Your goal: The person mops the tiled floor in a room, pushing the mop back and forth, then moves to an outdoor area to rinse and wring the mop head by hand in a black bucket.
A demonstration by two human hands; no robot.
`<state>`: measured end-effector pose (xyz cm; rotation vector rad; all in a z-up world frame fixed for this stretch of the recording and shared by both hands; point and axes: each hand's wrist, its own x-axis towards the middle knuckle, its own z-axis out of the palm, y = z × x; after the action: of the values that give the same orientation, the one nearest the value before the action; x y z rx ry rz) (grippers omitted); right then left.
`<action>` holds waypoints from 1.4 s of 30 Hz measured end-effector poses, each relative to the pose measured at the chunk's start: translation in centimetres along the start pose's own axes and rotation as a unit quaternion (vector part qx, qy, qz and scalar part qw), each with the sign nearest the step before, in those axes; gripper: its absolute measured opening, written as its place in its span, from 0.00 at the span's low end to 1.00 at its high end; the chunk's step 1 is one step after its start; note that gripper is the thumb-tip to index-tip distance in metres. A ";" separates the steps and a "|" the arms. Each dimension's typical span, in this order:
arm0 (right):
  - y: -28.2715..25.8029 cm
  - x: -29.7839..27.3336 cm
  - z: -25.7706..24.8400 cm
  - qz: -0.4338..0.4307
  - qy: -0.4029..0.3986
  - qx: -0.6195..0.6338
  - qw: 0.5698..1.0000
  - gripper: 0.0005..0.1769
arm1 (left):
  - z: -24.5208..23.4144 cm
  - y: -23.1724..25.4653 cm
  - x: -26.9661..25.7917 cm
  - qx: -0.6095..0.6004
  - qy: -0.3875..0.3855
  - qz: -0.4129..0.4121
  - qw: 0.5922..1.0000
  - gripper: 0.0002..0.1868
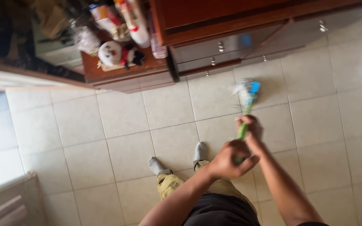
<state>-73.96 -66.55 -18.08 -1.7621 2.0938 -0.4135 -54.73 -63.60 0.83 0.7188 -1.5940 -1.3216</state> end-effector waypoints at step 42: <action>-22.9 -12.5 13.4 -0.158 -0.262 -0.057 0.950 0.19 | -19.6 2.1 -25.8 -0.091 0.261 -0.188 0.942 0.18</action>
<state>-45.91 -58.02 -18.55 -2.0090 1.4963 0.0989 -26.12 -49.07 -4.21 1.1839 -0.9235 -1.3740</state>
